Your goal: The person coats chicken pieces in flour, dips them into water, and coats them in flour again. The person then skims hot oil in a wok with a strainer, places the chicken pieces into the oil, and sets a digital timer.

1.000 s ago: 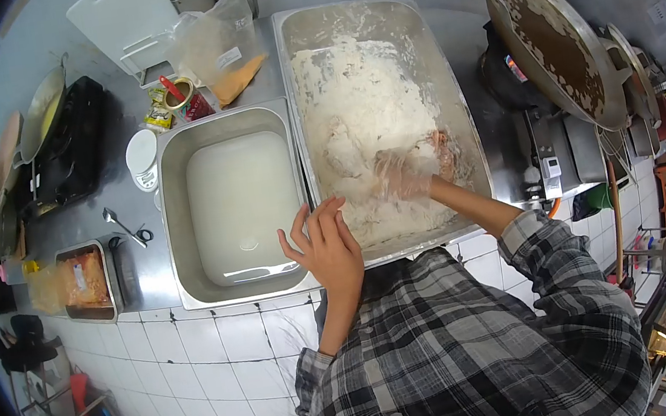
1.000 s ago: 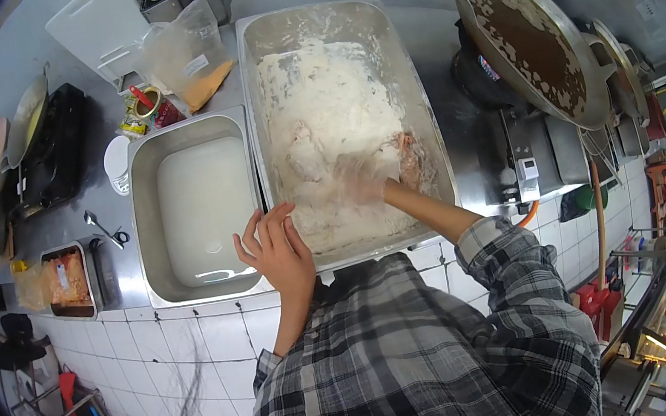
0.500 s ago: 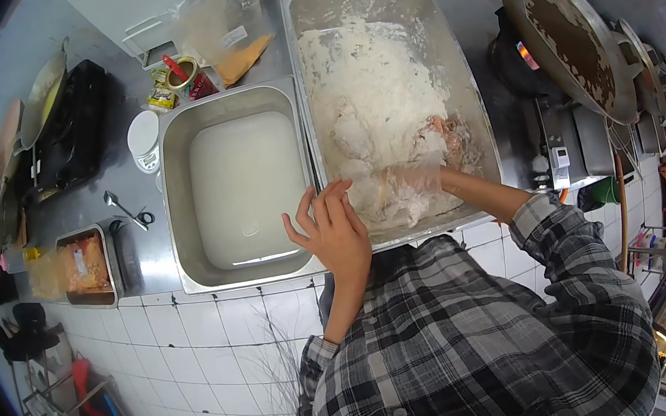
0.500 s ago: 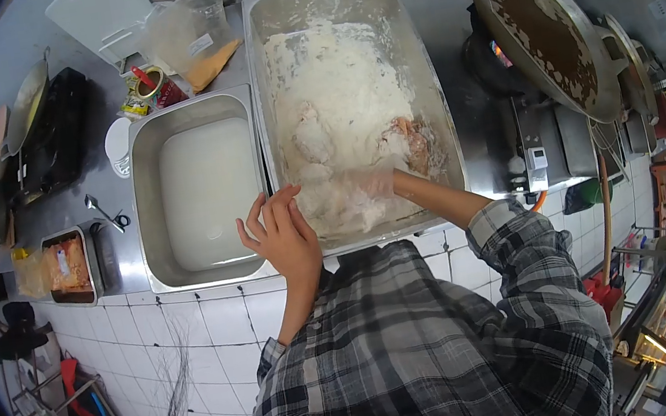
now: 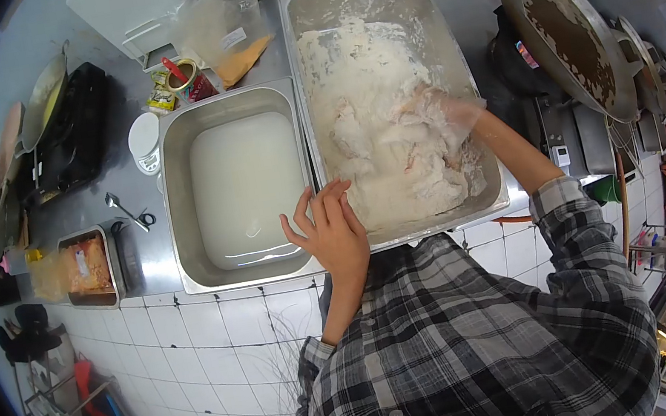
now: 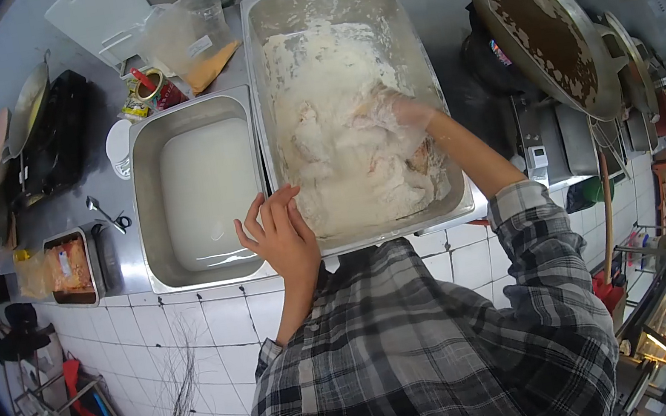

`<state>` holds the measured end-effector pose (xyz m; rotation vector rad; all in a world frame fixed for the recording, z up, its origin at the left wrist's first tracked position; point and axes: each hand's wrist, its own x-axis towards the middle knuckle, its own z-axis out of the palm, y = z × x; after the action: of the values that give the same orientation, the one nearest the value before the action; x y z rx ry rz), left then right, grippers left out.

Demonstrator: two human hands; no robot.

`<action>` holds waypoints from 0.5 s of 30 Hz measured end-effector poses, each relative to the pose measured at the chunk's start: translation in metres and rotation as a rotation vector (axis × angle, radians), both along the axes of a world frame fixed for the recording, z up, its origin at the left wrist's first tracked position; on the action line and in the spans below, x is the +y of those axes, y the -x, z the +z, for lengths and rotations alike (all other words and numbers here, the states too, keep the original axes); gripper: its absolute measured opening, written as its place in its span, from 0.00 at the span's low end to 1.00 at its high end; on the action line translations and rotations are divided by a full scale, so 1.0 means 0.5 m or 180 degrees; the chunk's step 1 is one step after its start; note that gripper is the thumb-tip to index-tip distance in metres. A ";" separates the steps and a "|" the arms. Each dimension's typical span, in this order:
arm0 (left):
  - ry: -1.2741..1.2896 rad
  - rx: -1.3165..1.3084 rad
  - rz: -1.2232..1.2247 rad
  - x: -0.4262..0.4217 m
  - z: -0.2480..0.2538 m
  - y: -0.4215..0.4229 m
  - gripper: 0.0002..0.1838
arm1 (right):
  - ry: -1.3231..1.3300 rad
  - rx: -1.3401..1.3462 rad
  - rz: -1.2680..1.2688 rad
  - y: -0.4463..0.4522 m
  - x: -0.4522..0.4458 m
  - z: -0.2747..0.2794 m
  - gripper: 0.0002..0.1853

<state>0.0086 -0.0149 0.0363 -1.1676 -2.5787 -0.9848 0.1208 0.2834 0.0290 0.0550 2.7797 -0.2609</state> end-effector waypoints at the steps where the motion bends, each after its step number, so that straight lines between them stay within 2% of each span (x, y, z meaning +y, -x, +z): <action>1: 0.0004 -0.0018 -0.0004 0.001 0.000 0.000 0.09 | 0.0048 -0.0016 -0.0423 0.007 -0.006 0.010 0.22; 4: -0.0007 -0.0039 0.0016 0.001 -0.004 0.000 0.08 | 0.0129 0.0334 -0.1839 0.000 -0.094 0.023 0.19; 5: -0.0029 -0.0020 0.0031 0.001 -0.004 -0.001 0.07 | 0.0243 0.0632 -0.1363 -0.028 -0.108 -0.044 0.19; 7: -0.0061 -0.0007 0.0037 0.001 -0.004 0.000 0.07 | 0.0571 0.0188 -0.0712 -0.051 -0.143 -0.142 0.19; 8: -0.0067 -0.0018 0.0022 0.000 -0.002 0.000 0.07 | 0.0783 -0.0553 -0.0541 -0.032 -0.177 -0.147 0.20; 12: -0.0391 -0.0199 0.0082 -0.011 -0.001 -0.002 0.12 | -0.0109 -0.0247 -0.0344 -0.005 -0.301 -0.109 0.21; 15: -0.1068 -0.0047 0.0210 -0.019 -0.029 -0.005 0.16 | 0.0153 -0.0125 -0.0359 -0.018 -0.321 -0.131 0.20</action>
<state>0.0111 -0.0246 0.0217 -0.9828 -2.3229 -1.3479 0.1295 0.1229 -0.0367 0.2030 2.7338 -0.3513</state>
